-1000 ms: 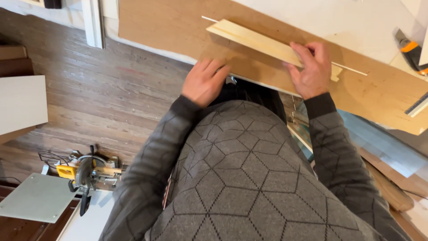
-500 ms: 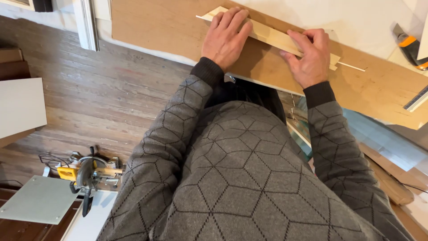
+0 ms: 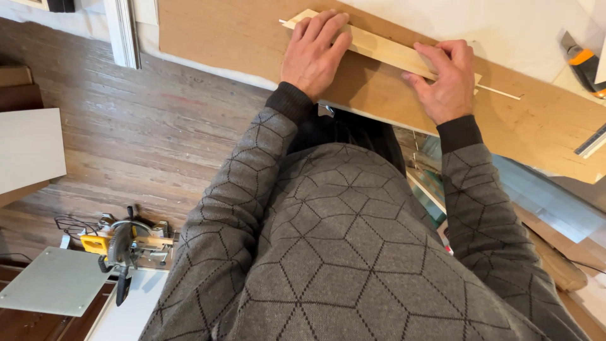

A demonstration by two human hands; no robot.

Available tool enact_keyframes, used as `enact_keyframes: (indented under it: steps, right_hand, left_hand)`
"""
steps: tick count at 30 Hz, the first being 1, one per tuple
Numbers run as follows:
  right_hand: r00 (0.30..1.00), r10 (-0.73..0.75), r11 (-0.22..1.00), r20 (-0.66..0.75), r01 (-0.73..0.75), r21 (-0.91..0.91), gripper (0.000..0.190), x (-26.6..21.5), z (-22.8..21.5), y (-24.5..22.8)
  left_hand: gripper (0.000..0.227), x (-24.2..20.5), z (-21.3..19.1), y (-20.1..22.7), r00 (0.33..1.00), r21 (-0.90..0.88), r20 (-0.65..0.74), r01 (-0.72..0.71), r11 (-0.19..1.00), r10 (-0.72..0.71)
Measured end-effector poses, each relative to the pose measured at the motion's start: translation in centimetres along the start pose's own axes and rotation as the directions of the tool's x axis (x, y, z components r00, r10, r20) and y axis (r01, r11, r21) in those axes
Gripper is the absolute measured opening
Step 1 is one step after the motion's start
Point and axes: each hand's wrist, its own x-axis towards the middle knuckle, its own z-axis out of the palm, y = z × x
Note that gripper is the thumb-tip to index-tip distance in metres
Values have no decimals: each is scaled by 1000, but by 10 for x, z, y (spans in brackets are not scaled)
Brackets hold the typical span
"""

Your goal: Measuring and cutting thin wooden strips to fit inside a picture frame.

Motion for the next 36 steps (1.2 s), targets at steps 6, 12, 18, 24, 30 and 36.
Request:
enact_keyframes:
  steps: [6,12,18,24,30,36]
  right_hand:
    - [999,-27,999,-30,26,-33,50,-3,2,1]
    - [1000,5,1000,-11,-5,-5,50,-4,2,2]
    - [999,40,999,8,-40,-5,51,-4,3,1]
    - [999,42,999,15,-42,-15,50,-3,2,1]
    - [999,43,999,4,-43,-30,50,-2,3,2]
    - [999,53,998,11,-52,-20,50,-2,4,4]
  left_hand:
    - [17,-4,4,0,1000,-9,3,17,1000,-17]
    - [17,-3,5,-2,1000,-14,-2,11,1000,-11]
    - [18,-3,2,-3,1000,-35,11,7,999,-7]
    - [15,-2,5,-3,1000,-38,-2,10,999,-10]
    - [15,-3,6,-4,1000,-33,2,10,999,-10]
    - [15,-3,5,-3,1000,-40,-4,5,999,-6]
